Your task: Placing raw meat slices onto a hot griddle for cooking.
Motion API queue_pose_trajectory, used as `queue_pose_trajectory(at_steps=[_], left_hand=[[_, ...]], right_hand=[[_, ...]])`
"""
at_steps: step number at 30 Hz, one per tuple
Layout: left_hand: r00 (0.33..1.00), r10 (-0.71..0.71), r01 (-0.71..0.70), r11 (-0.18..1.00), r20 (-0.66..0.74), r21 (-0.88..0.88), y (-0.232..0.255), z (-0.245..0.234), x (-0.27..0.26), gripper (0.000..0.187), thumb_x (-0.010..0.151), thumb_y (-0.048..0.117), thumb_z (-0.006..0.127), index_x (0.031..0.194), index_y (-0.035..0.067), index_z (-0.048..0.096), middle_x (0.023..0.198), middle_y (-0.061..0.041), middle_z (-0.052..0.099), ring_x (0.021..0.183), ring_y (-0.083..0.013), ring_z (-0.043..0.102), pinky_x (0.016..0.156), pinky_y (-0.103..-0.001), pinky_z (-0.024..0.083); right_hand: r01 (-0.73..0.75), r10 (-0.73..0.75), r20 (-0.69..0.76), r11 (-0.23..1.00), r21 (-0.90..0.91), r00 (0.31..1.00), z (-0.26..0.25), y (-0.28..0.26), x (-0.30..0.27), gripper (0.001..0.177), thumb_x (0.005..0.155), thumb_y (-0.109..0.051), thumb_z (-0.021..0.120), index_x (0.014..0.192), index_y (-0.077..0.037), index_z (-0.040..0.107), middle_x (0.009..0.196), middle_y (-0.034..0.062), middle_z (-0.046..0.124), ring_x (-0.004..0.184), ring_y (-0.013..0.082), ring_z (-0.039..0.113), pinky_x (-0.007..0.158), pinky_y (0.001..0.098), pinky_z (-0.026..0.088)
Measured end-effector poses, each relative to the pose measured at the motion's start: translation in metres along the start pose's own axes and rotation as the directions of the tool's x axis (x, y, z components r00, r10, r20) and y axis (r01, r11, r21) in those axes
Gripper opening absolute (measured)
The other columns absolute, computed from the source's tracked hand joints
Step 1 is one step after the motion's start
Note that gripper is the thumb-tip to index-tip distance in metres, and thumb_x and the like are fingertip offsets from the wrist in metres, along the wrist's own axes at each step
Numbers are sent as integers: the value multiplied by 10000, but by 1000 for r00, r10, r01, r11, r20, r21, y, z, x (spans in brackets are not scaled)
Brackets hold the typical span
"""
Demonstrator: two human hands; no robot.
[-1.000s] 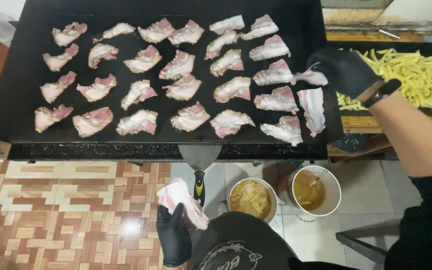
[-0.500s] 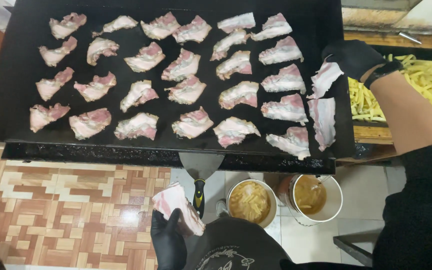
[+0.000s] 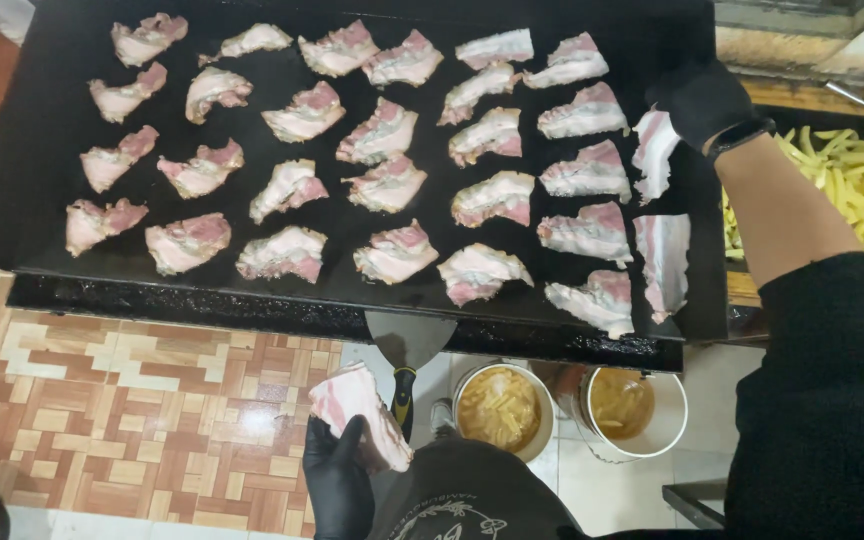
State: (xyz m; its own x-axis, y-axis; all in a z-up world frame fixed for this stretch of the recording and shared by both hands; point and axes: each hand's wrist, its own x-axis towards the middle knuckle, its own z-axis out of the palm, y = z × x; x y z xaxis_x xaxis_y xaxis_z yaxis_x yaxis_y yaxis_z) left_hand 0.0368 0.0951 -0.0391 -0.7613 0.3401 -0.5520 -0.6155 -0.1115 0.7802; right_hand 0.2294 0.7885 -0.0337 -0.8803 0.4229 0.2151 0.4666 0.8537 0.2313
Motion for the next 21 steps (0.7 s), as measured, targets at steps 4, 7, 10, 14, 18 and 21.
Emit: queue_pose_trajectory(at_steps=[4,7,10,14,18,21], left_hand=[[1000,-19,19,1000,-14,-11,5,4,-2,438,888,-47,603,1320,21,589,1141,-117,718,1017,-206,692,865,-362,542],[1000,-17,17,1000,-4,-19,1,0,-2,437,885,-47,600,1317,14,588,1157,-115,722,1033,-207,697,880,-359,543],[1000,4,-3,999,25,-41,-1,-2,-2,450,883,-44,603,1330,3,579,1174,-121,717,1046,-208,693,889,-358,541],[999,-8,11,999,49,-50,8,8,-10,496,873,-21,607,1366,-4,551,1207,-127,701,1071,-213,688,897,-352,540],[992,-7,17,997,122,-80,27,31,-28,601,857,-13,597,1446,8,480,1292,-133,669,1126,-225,671,937,-369,533],[956,143,-131,989,257,-63,31,45,-39,613,887,-48,616,1478,-45,453,1365,-148,629,1226,-207,632,1030,-338,501]], right_hand=[[-46,47,-23,998,44,999,12,-6,9,190,993,-274,662,1128,-198,772,1282,206,678,1145,395,635,931,490,525],[-70,72,-2,974,-214,997,44,2,12,185,991,-255,661,1123,-244,790,1284,167,686,1244,371,620,1009,485,521],[-126,119,-278,992,-6,953,46,-8,14,280,1048,-244,621,1277,-137,740,1350,192,658,1266,377,589,1037,486,496],[-113,73,-248,982,-152,966,-24,-80,9,198,992,-197,662,1164,-130,731,1162,142,704,1090,323,657,968,449,529],[-17,21,-2,834,551,1000,-169,-223,-7,182,997,-238,727,1125,-110,748,1045,138,717,883,330,685,771,441,524],[211,-235,-54,720,661,970,-261,-314,-36,213,916,-232,705,1095,-122,740,974,109,712,867,301,683,744,413,528]])
